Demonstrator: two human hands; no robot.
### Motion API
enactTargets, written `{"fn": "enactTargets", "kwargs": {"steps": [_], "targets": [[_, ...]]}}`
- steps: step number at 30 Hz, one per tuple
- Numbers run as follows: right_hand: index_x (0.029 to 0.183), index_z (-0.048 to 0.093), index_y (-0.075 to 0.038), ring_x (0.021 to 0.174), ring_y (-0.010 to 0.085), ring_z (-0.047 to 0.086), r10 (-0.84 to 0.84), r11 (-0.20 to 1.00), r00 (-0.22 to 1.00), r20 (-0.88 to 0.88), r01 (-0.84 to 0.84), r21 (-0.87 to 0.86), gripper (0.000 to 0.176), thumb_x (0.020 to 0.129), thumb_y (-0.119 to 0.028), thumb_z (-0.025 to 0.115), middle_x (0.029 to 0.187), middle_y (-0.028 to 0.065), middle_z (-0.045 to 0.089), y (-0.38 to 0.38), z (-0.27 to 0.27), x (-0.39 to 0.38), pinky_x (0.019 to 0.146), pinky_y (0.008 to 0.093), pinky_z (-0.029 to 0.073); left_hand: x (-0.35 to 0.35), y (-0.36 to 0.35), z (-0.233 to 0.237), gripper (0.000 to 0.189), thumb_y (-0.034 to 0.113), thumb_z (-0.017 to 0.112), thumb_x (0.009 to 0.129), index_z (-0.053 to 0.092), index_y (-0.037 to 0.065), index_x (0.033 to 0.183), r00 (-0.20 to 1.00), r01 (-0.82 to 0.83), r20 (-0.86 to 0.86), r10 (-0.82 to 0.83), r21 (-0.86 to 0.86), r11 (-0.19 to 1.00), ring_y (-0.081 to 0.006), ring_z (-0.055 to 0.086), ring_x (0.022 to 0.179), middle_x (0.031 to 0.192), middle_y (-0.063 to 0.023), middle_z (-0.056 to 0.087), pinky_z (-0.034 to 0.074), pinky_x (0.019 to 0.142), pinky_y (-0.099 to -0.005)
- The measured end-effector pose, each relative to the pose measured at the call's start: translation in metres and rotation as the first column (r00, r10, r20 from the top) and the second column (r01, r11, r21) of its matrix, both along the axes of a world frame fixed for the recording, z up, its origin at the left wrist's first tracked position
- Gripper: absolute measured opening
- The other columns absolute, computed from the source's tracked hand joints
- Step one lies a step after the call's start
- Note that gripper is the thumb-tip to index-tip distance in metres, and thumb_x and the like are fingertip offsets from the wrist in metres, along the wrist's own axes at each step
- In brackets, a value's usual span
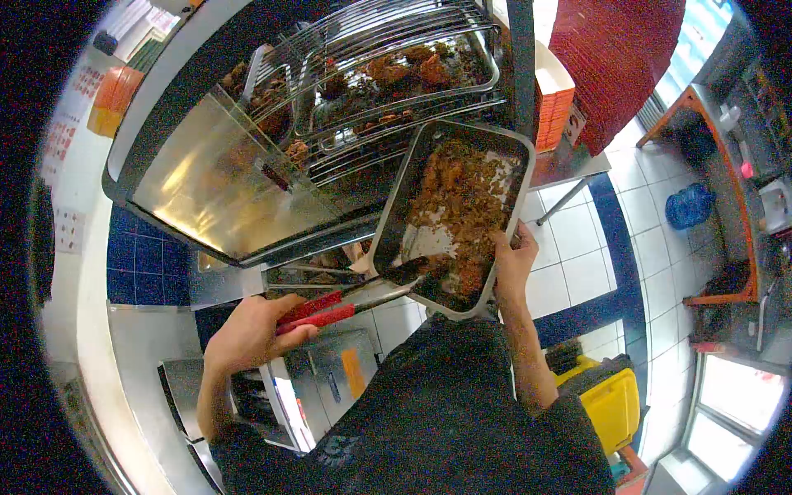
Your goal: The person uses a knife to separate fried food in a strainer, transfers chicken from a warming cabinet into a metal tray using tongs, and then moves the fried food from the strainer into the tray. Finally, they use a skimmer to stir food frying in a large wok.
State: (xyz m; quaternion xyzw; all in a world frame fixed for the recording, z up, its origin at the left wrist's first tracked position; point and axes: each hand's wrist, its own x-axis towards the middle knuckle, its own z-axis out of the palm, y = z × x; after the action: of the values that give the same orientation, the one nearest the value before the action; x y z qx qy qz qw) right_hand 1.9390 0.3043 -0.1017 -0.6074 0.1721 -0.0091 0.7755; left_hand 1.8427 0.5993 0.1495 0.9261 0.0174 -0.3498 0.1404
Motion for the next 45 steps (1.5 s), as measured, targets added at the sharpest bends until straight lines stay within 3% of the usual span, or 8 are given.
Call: {"fn": "enactTargets", "kwargs": {"steps": [5, 8, 17, 20, 22, 27, 37, 45], "targets": [[0.111, 0.063, 0.006, 0.073, 0.0127, 0.062, -0.03, 0.999, 0.999, -0.018, 0.031, 0.026, 0.03, 0.082, 0.0, 0.057, 0.091, 0.0083, 0.068, -0.008, -0.024, 0.006, 0.064, 0.0266, 0.05, -0.005, 0.037, -0.028, 0.048, 0.039, 0.064, 0.09, 0.062, -0.002, 0.114, 0.99, -0.139, -0.069, 0.126, -0.227, 0.964, -0.0241, 0.062, 0.077, 0.087, -0.0187, 0.067, 0.049, 0.073, -0.0365], [0.11, 0.063, 0.005, 0.068, 0.0131, 0.062, -0.056, 0.996, 0.998, -0.034, 0.058, 0.065, 0.03, 0.081, 0.001, 0.055, 0.088, 0.0083, 0.067, -0.01, -0.017, 0.008, 0.06, 0.0262, 0.051, -0.024, 0.072, -0.048, 0.052, 0.042, 0.062, 0.092, 0.061, -0.003, 0.119, 0.958, -0.189, 0.101, 0.267, -0.477, 0.858, -0.0141, 0.054, 0.068, 0.077, -0.0018, 0.06, 0.046, 0.062, -0.0338], [0.107, 0.062, 0.006, 0.067, 0.0144, 0.061, -0.02, 0.999, 0.997, -0.073, 0.017, -0.038, 0.028, 0.08, 0.0, 0.055, 0.087, 0.0082, 0.066, -0.019, -0.016, -0.003, 0.061, 0.0271, 0.05, 0.042, 0.092, -0.032, 0.051, 0.047, 0.056, 0.095, 0.064, 0.001, 0.116, 0.824, -0.441, 0.046, 0.564, -0.573, 0.691, -0.0011, 0.037, 0.054, 0.068, 0.0084, 0.043, 0.029, 0.045, -0.0205], [0.105, 0.062, 0.006, 0.068, 0.0145, 0.061, -0.033, 0.999, 0.999, -0.019, 0.034, 0.024, 0.027, 0.08, 0.002, 0.055, 0.086, 0.0078, 0.065, -0.017, -0.023, -0.005, 0.061, 0.0267, 0.049, 0.084, 0.077, -0.039, 0.051, 0.046, 0.056, 0.095, 0.064, -0.001, 0.114, 0.802, -0.417, 0.149, 0.579, -0.555, 0.72, -0.0093, 0.048, 0.055, 0.068, 0.0009, 0.053, 0.038, 0.049, -0.0266], [0.105, 0.063, 0.006, 0.068, 0.0147, 0.061, -0.068, 0.995, 0.997, -0.021, 0.07, 0.065, 0.027, 0.079, 0.001, 0.055, 0.087, 0.0079, 0.066, -0.006, -0.008, -0.02, 0.06, 0.0269, 0.049, 0.107, 0.06, -0.045, 0.051, 0.046, 0.057, 0.094, 0.063, -0.002, 0.112, 0.73, -0.171, 0.635, 0.252, -0.187, 0.967, -0.0242, 0.06, 0.066, 0.075, -0.0132, 0.063, 0.046, 0.062, -0.0369], [0.111, 0.062, 0.004, 0.077, 0.0141, 0.061, -0.001, 1.0, 0.999, -0.033, 0.001, -0.013, 0.031, 0.082, -0.003, 0.059, 0.092, 0.008, 0.067, -0.02, -0.012, -0.001, 0.07, 0.028, 0.049, 0.066, 0.017, -0.012, 0.045, 0.041, 0.061, 0.091, 0.063, 0.0, 0.111, 0.672, -0.21, 0.695, 0.257, -0.155, 0.965, -0.0348, 0.065, 0.078, 0.082, -0.021, 0.065, 0.048, 0.071, -0.0428], [0.108, 0.062, 0.006, 0.068, 0.0111, 0.056, -0.144, 0.989, 0.985, 0.097, 0.147, -0.025, 0.028, 0.081, 0.0, 0.058, 0.085, 0.0059, 0.065, 0.017, 0.006, 0.006, 0.062, 0.0258, 0.046, -0.006, 0.03, -0.019, 0.047, 0.037, 0.063, 0.09, 0.061, -0.004, 0.114, 0.985, -0.173, -0.026, 0.171, -0.232, 0.957, -0.0249, 0.064, 0.079, 0.088, -0.0195, 0.067, 0.05, 0.075, -0.0362], [0.108, 0.061, 0.006, 0.071, 0.0099, 0.059, -0.091, 0.994, 0.995, 0.05, 0.094, -0.053, 0.025, 0.083, 0.001, 0.058, 0.088, 0.0065, 0.066, 0.034, -0.003, -0.002, 0.063, 0.0243, 0.047, 0.0, 0.02, -0.026, 0.051, 0.047, 0.06, 0.091, 0.064, 0.002, 0.113, 0.995, -0.095, -0.057, 0.083, -0.281, 0.955, -0.0397, 0.064, 0.082, 0.087, -0.0236, 0.066, 0.05, 0.076, -0.0416]]}}
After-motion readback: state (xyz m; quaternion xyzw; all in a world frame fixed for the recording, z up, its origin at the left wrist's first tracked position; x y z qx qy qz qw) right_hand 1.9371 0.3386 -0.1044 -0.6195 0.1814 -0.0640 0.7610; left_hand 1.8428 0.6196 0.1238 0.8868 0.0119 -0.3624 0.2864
